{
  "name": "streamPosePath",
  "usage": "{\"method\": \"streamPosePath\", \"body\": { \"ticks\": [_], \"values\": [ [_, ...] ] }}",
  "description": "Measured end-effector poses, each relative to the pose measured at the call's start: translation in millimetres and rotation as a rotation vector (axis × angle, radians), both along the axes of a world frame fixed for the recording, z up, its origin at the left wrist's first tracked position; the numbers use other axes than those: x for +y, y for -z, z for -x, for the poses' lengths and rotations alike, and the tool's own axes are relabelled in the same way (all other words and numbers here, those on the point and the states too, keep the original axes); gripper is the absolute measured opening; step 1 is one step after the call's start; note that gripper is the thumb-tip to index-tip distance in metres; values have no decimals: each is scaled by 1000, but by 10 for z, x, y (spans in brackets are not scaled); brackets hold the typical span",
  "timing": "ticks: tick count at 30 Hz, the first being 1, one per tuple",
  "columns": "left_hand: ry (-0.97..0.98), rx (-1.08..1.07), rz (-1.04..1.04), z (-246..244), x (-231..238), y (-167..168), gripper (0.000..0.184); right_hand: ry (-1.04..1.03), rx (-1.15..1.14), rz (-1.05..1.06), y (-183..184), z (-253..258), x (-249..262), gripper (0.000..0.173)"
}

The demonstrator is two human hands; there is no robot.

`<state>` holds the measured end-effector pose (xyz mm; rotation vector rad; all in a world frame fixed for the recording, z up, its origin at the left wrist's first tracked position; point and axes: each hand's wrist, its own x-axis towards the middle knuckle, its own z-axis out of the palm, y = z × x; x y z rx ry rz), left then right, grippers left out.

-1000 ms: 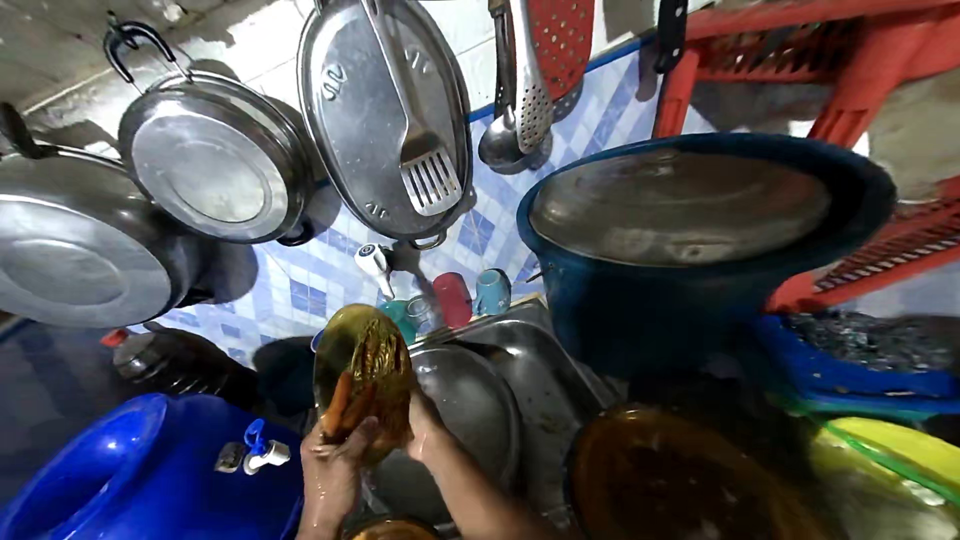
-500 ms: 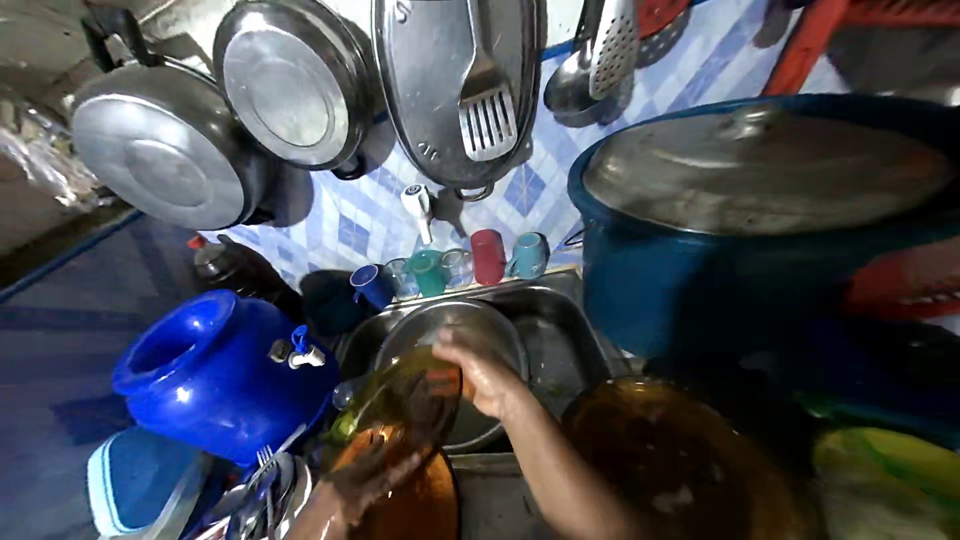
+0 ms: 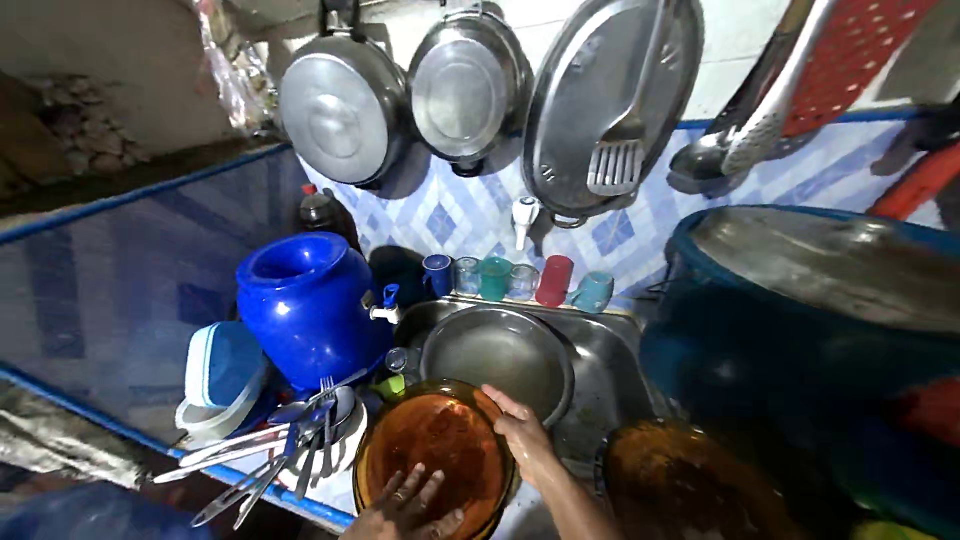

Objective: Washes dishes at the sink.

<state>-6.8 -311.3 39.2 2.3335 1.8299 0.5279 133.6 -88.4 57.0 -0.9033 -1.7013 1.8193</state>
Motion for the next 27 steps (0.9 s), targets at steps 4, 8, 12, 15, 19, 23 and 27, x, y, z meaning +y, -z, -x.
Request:
{"method": "streamPosePath", "body": {
  "ticks": [4, 8, 12, 15, 19, 23, 27],
  "values": [
    [37, 19, 48, 68, -41, -10, 41, 55, 8, 9, 75, 17, -96, 55],
    [93, 35, 134, 128, -55, -38, 42, 46, -12, -24, 143, -5, -172, 59],
    [128, -4, 245, 196, -119, -50, 44, 2, -146, -127, 247, 18, -314, 59],
    [86, -134, 294, 233, -62, -146, 50, -97, -289, -266, 200, -20, -322, 60],
    [-22, -134, 129, 195, 353, -274, 71, -166, -538, -493, -203, -409, -171, 59],
    [-166, -120, 3, -18, 1031, -360, 75, 255, -699, -711, -305, -1330, 173, 42],
    [-232, -62, 247, -179, 1702, -424, 63, 450, -1132, -549, -275, -2271, 389, 48]
  ]
}}
